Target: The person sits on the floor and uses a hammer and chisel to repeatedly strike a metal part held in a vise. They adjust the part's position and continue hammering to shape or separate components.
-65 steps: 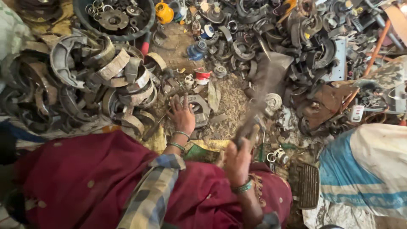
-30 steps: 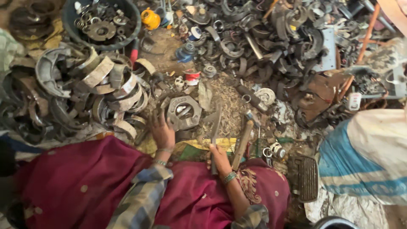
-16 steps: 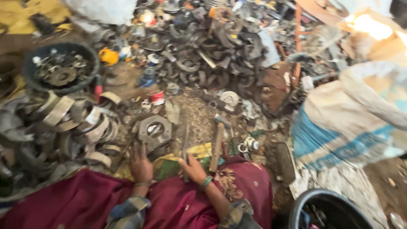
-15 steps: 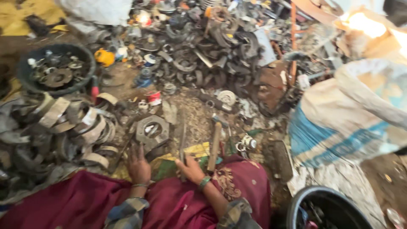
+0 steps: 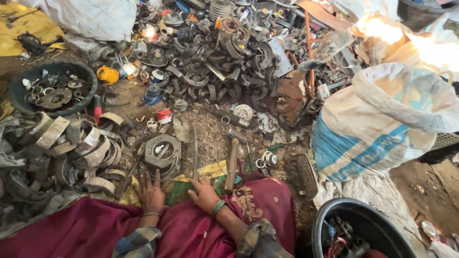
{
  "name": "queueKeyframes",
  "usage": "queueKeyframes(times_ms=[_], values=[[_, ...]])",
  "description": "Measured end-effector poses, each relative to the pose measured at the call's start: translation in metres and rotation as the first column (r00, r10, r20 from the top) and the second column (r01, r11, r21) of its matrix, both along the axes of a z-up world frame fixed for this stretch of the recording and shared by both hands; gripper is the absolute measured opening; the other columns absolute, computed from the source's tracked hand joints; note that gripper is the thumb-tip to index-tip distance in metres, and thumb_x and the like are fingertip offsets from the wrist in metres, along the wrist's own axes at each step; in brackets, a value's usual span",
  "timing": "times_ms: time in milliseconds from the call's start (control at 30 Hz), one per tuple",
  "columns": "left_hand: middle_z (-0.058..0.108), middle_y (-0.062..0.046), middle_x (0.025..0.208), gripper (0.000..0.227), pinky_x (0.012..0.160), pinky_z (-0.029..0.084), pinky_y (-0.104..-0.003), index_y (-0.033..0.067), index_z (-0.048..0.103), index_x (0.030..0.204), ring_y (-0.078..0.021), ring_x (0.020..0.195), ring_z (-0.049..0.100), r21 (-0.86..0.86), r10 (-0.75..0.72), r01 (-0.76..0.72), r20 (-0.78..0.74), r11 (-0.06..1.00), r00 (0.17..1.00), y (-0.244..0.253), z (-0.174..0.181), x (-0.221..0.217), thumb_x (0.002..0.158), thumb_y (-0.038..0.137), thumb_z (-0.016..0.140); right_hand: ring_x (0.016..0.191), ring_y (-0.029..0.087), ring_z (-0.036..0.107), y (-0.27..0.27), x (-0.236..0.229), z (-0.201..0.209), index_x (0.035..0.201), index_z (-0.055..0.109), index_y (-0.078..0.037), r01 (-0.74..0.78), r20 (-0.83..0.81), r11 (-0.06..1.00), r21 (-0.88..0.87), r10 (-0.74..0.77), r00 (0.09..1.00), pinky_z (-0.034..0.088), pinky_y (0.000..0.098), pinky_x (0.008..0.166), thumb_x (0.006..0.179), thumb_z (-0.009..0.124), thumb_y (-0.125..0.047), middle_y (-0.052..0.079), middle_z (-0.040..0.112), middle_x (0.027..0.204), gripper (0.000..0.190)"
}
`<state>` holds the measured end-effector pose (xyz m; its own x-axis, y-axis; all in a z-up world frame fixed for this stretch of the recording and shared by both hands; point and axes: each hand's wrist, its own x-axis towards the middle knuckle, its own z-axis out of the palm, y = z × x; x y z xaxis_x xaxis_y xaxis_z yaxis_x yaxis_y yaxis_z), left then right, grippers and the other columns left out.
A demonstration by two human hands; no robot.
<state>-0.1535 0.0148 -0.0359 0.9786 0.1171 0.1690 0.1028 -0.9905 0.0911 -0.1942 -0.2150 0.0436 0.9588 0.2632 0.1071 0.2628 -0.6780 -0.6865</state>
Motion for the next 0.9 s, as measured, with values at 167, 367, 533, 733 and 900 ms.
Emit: queueKeyframes(times_ms=[167,367,533,733,900], values=[[0.031,-0.012,0.168,0.079,0.126,0.013,-0.061,0.0359,0.028,0.163,-0.0317,0.156,0.026,-0.042,-0.012,0.011,-0.004,0.999,1.0,0.001,0.01,-0.007,0.089,0.028,0.053,0.108,0.044,0.064,-0.001,-0.003,0.001,0.124,0.066,-0.008,-0.034,0.174,0.997,-0.067,0.045,0.984,0.054,0.0491,0.09,0.093,0.065,-0.019,0.023,0.065,0.123,0.033],[0.028,-0.012,0.169,0.076,0.124,0.016,-0.061,0.0338,0.032,0.157,-0.0325,0.157,0.025,0.031,0.005,-0.004,-0.03,1.0,1.0,-0.003,0.034,-0.012,0.087,0.033,0.059,0.094,0.043,0.065,-0.013,0.005,0.0,0.115,0.069,-0.009,0.021,0.048,0.997,-0.07,-0.017,0.999,0.053,0.0511,0.084,0.093,0.067,-0.016,0.021,0.064,0.106,0.023],[0.034,-0.01,0.167,0.08,0.124,0.023,-0.062,0.0366,0.036,0.157,-0.0305,0.154,0.035,-0.004,0.028,-0.029,-0.049,1.0,0.998,-0.012,0.048,-0.015,0.083,0.04,0.064,0.097,0.043,0.064,-0.022,0.004,-0.016,0.114,0.069,-0.008,-0.029,0.062,1.0,-0.01,0.03,0.998,0.053,0.051,0.086,0.093,0.067,-0.015,0.019,0.066,0.107,0.022],[0.039,-0.01,0.161,0.079,0.121,0.025,-0.064,0.0387,0.039,0.154,-0.0334,0.149,0.038,-0.074,0.043,-0.05,-0.094,0.996,0.995,-0.023,0.069,0.012,0.081,0.043,0.069,0.108,0.04,0.063,-0.023,0.014,-0.023,0.112,0.072,-0.009,-0.156,0.127,0.988,-0.012,0.156,0.98,0.053,0.0491,0.094,0.091,0.069,-0.015,0.018,0.069,0.11,0.022],[0.039,-0.011,0.16,0.081,0.121,0.025,-0.063,0.0364,0.038,0.154,-0.0343,0.148,0.037,-0.107,0.044,-0.066,-0.199,0.992,0.979,-0.027,0.078,0.022,0.08,0.04,0.071,0.105,0.04,0.065,-0.016,0.028,-0.017,0.114,0.069,-0.006,-0.092,-0.114,0.974,-0.208,0.069,0.991,0.052,0.0495,0.093,0.091,0.068,-0.021,0.019,0.07,0.107,0.027]])
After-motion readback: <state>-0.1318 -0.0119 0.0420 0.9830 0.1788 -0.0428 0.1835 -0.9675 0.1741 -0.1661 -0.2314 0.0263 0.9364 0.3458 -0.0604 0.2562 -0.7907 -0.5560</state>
